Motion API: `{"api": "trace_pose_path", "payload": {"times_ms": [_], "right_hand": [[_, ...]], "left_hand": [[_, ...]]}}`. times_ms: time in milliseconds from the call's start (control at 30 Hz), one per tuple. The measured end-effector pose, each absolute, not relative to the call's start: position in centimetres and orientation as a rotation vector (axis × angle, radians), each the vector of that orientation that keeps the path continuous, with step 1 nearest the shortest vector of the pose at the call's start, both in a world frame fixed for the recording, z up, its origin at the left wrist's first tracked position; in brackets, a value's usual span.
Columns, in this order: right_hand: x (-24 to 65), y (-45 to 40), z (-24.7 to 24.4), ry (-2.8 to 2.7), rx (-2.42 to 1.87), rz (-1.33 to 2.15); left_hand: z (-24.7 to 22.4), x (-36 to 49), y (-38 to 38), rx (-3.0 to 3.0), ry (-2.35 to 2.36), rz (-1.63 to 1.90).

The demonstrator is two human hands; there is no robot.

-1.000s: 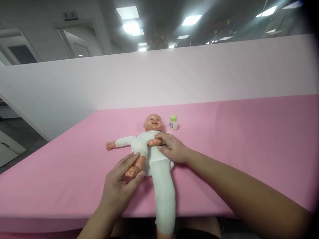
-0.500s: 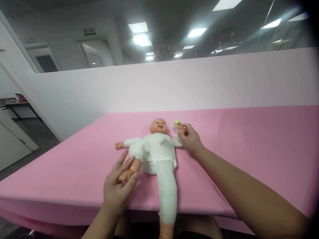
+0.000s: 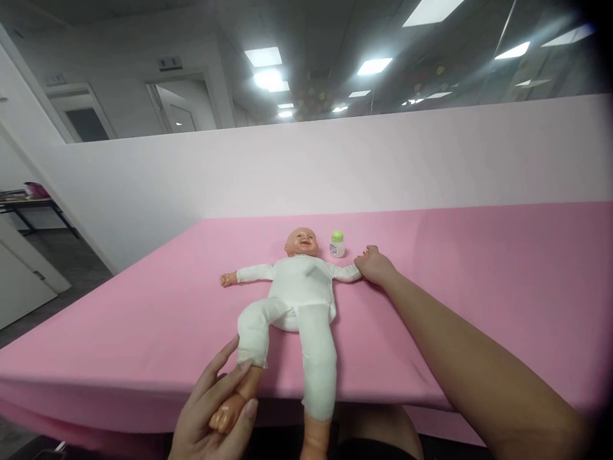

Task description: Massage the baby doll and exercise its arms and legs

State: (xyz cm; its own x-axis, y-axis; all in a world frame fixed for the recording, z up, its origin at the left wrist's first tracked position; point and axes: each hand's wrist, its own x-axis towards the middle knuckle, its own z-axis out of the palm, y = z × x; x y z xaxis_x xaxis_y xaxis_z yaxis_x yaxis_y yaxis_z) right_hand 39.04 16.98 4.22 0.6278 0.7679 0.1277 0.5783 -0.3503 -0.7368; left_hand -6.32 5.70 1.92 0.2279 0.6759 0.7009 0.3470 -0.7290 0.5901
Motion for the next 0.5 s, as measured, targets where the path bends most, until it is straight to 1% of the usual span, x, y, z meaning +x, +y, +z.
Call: {"api": "trace_pose_path", "payload": {"times_ms": [100, 200, 267, 367, 500], "right_hand": [[38.4, 16.4, 4.9, -1.024, -1.889, 0.192], [36.6, 15.4, 6.1, -1.04, -1.537, -0.003], [34.7, 14.8, 6.8, -1.115, -1.365, -0.054], [31.7, 14.3, 7.2, -1.309, -1.287, -0.05], [28.6, 14.5, 6.7, -1.722, -1.264, -0.109]], "left_hand": [[2.2, -6.1, 5.9, 2.169, 0.969, 1.493], [2.5, -6.1, 6.3, 2.144, 0.966, 1.47], [2.5, -6.0, 6.7, 2.114, 0.971, 1.441], [2.8, -5.7, 7.4, 2.066, 0.967, 1.406], [4.2, -4.8, 8.4, 2.047, 0.917, 1.387]]}}
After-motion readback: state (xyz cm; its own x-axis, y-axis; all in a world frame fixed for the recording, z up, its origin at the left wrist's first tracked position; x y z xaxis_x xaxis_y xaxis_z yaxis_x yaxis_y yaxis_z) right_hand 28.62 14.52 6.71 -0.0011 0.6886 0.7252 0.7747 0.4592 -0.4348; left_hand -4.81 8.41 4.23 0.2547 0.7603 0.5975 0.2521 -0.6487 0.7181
